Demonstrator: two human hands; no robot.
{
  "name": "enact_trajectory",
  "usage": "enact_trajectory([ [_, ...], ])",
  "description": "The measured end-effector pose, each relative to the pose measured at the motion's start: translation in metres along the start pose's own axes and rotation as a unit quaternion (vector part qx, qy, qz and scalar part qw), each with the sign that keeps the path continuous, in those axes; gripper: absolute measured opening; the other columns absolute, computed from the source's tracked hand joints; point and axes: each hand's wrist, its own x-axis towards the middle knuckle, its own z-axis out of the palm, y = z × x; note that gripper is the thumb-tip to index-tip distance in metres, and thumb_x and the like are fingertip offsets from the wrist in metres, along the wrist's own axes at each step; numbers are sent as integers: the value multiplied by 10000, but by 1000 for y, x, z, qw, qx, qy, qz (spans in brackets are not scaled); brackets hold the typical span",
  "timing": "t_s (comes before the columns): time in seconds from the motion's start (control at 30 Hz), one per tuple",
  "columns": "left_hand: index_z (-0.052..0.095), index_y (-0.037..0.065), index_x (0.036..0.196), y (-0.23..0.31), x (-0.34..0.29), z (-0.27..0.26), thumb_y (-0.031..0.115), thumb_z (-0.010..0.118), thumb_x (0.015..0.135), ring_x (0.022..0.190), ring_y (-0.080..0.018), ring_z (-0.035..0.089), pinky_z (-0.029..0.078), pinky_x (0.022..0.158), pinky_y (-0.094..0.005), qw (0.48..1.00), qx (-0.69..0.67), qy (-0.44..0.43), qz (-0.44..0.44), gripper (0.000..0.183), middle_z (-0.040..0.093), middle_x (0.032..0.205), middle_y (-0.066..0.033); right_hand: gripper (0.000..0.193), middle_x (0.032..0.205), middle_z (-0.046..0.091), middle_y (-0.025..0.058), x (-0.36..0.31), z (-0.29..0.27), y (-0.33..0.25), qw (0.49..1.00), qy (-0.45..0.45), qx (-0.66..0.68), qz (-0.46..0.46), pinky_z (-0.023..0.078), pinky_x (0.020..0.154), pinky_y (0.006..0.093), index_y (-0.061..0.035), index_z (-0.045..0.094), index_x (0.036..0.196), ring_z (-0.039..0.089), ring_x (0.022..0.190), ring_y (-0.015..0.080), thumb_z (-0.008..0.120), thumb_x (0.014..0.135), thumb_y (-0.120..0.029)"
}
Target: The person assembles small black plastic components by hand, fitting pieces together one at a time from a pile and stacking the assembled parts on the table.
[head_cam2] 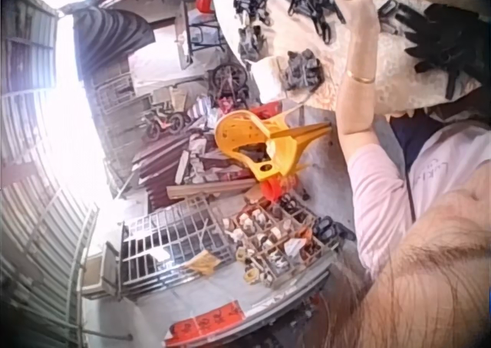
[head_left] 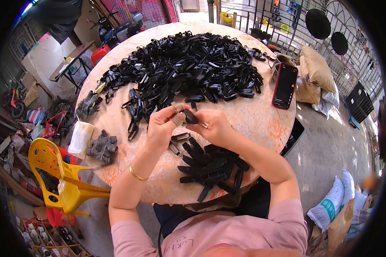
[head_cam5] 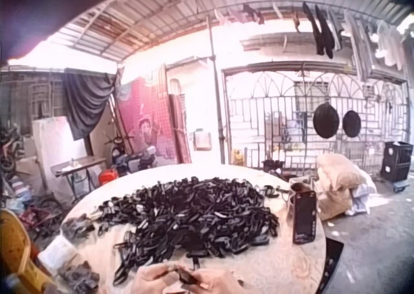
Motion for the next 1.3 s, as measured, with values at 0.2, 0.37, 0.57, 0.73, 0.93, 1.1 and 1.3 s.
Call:
enact_trajectory([
  [0.2, 576, -2, 1098, 32, 7, -8, 49, 566, 851, 796, -47, 551, 425, 703, -159, 978, 176, 71, 82, 253, 640, 902, -44, 366, 931, 611, 116, 16, 1, 5, 991, -113, -10, -64, 470, 749, 341, -54, 603, 1007, 579, 844, 277, 730, 690, -188],
  [0.37, 482, 33, 1218, 41, 8, -21, 93, 560, 869, 779, -32, 539, 412, 668, -159, 970, 145, 146, 127, 363, 632, 865, -33, 331, 1157, 516, 62, 33, 44, -18, 931, -259, -115, -230, 389, 874, 414, -162, 604, 1033, 448, 1098, 255, 656, 734, -295],
  [0.57, 550, 18, 1115, 29, 8, -18, 50, 558, 858, 718, -21, 516, 389, 599, -148, 962, 185, 146, 141, 259, 584, 801, 28, 245, 976, 560, 12, 48, 65, 13, 882, -304, -170, -317, 407, 748, 367, -199, 628, 935, 493, 1002, 200, 592, 751, -358],
  [0.73, 608, 0, 887, 23, 7, -24, 79, 578, 816, 596, -73, 504, 406, 548, -211, 924, 381, 3, 0, 110, 574, 702, -38, 209, 886, 580, 26, 49, 11, 60, 898, -269, -227, -264, 430, 736, 353, -181, 631, 905, 523, 927, 209, 580, 755, -316],
  [0.93, 597, -1, 781, 12, 1, -16, 143, 591, 723, 640, -337, 554, 438, 592, -386, 814, 534, -212, -83, 156, 556, 666, -183, 187, 959, 594, 28, 20, -31, 76, 927, -174, -294, -156, 371, 862, 348, -103, 646, 826, 505, 990, 210, 626, 727, -261],
  [1.1, 565, -9, 753, -3, 22, -14, 97, 555, 739, 510, -220, 411, 375, 511, -320, 868, 466, -161, -60, 108, 476, 588, -170, 202, 840, 571, 65, 13, -39, 82, 975, -34, -209, -67, 396, 789, 366, -66, 649, 836, 531, 849, 239, 674, 706, -219],
  [1.3, 604, 35, 849, -41, 83, -24, 40, 556, 717, 869, -314, 519, 451, 768, -385, 761, 627, -58, 157, 140, 562, 859, -130, 369, 714, 580, 109, 16, -35, 65, 993, 93, -17, 72, 445, 576, 287, 0, 597, 992, 536, 606, 198, 726, 676, -139],
])
